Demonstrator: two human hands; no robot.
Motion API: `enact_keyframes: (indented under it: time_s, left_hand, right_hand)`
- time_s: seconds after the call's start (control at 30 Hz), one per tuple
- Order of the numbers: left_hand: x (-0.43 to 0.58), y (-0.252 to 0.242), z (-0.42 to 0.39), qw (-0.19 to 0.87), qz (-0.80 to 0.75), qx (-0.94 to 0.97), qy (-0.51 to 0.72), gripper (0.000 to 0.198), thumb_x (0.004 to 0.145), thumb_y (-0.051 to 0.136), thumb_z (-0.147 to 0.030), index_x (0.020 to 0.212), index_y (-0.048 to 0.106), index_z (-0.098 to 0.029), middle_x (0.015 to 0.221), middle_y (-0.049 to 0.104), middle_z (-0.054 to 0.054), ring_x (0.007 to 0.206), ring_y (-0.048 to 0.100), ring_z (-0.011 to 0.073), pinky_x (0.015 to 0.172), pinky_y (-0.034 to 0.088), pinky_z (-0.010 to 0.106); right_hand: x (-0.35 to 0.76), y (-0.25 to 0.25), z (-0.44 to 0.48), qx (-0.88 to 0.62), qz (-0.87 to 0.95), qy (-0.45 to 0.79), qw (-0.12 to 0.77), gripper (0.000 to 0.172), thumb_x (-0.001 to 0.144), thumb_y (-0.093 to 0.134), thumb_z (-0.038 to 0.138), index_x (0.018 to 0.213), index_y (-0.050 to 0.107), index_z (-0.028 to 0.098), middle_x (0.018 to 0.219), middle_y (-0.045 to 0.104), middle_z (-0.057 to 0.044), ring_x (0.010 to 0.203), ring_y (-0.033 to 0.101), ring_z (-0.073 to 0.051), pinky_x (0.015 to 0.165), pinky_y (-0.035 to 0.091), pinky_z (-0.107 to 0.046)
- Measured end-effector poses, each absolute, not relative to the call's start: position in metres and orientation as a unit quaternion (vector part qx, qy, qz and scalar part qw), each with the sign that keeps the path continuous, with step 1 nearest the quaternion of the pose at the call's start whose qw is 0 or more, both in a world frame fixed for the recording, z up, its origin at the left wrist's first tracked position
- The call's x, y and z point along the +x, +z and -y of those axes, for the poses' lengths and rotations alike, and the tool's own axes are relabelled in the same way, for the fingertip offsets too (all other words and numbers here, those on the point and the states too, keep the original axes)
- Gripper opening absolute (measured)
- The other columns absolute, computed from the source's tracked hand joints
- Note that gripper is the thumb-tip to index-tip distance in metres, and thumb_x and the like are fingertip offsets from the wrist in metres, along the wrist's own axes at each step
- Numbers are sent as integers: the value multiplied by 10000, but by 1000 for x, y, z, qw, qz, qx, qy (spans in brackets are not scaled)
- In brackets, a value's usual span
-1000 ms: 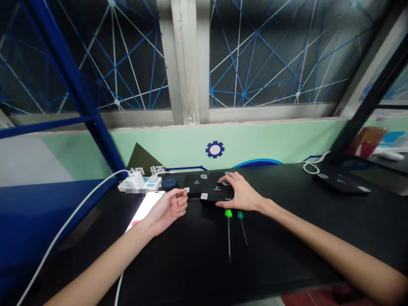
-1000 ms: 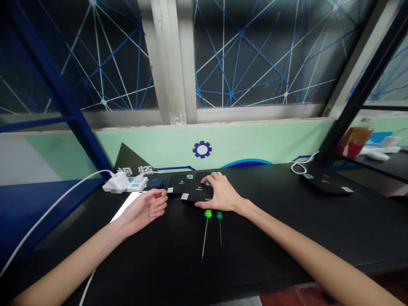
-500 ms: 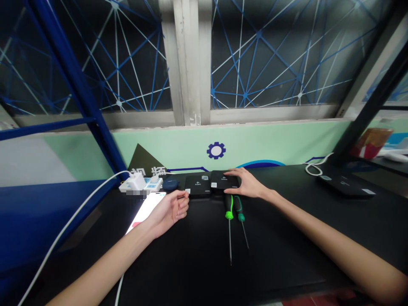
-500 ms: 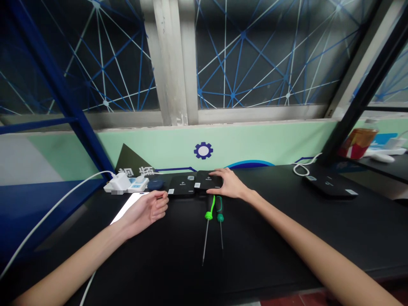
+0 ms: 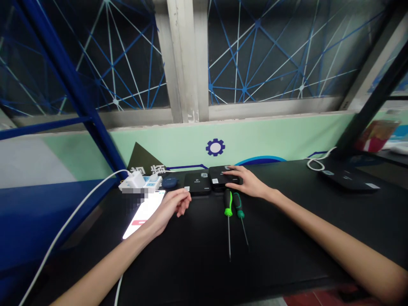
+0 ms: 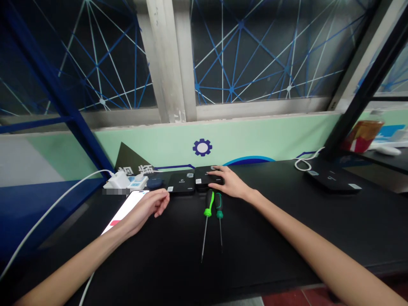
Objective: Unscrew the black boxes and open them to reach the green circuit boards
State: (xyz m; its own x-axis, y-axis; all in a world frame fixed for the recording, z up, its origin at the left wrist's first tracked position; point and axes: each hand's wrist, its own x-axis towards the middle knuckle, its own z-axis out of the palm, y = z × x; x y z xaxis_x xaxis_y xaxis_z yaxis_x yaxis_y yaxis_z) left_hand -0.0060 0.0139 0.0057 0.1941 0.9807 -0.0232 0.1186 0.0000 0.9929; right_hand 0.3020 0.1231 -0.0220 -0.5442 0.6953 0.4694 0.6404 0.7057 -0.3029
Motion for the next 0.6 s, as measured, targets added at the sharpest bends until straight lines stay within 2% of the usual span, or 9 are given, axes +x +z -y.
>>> enact_keyframes:
  time_s: [0.23, 0.33, 0.43, 0.6]
  left_hand:
    - [-6, 4, -15, 465, -490, 609, 416, 223, 883, 575, -334, 736, 619, -173, 788, 606, 20, 693, 539, 140, 587, 372, 231]
    - [-4, 9, -13, 529, -466, 566, 427, 223, 888, 568, -341, 752, 608, -170, 722, 588, 15, 631, 518, 134, 560, 366, 235]
    - [-4, 12, -13, 600, -433, 499, 451, 209, 871, 601, -339, 752, 583, -168, 646, 530, -13, 547, 445, 106, 515, 331, 224]
    - [-7, 8, -18, 620, -418, 473, 466, 229, 884, 605, -346, 748, 557, -168, 639, 483, -30, 524, 394, 88, 505, 320, 221]
  right_hand:
    - [286, -11, -99, -363, 872, -15, 327, 369, 934, 567, 404, 1268, 612, 253, 1384, 553, -98, 1278, 512, -287, 1063, 447, -494]
    - [275, -6, -85, -326, 899, -34, 291, 373, 961, 521, 371, 1301, 591, 233, 1410, 549, -90, 1339, 463, -273, 1114, 390, -494]
    - [263, -5, -73, -278, 931, -52, 231, 459, 975, 494, 389, 1389, 524, 193, 1444, 530, -95, 1412, 374, -274, 1166, 311, -498]
    - [250, -9, -68, -238, 952, -73, 175, 534, 983, 457, 444, 1426, 490, 147, 1439, 535, -114, 1455, 294, -287, 1203, 223, -509]
